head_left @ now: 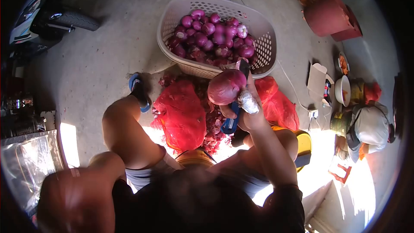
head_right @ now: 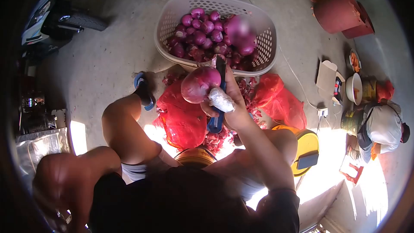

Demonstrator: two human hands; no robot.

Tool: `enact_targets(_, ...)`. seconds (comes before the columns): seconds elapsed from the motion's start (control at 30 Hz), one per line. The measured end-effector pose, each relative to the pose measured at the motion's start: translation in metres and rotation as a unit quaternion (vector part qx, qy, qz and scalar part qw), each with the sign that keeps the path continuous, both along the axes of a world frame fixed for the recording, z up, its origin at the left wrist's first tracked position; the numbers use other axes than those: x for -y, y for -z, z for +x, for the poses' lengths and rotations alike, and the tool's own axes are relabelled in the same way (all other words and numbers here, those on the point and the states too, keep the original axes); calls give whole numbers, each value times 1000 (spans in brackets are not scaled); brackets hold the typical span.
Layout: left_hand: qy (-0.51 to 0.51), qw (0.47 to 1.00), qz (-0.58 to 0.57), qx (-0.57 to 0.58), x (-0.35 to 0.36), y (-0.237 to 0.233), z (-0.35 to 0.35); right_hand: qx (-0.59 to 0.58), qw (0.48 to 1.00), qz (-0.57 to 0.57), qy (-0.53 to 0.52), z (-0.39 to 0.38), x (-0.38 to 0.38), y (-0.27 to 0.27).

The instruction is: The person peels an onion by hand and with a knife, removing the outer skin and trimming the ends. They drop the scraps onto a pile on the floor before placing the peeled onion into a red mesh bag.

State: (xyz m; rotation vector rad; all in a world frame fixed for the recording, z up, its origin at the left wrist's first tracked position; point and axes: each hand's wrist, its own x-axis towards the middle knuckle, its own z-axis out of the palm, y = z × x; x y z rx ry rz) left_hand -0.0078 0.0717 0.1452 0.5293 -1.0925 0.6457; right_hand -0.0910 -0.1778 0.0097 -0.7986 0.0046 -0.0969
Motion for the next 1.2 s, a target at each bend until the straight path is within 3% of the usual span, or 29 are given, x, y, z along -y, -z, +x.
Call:
enact_targets(0.13,12,986,62,151,24,-49,-9,-4,1000,3,-5,-3,5,3)
enact_targets(0.23,104,983,87,126,34,-46,-11,2,1000,-10,-7,-3,6,2)
enact_targets(0.43,183,973,75,117,30,-46,-11,-9,1000,-17,4,-2,5,1)
enact_targets(0.73,168,978,65,105,25,-48,-15,-18,1000,-23,-4,1,3,3)
enact_targets(0.83,148,978,11,145,31,-47,-12,-15,999,-36,-9,2,2,3)
enact_targets(1.2,151,977,77,128,23,-48,-18,-31,999,-31,9,1,-1,-1)
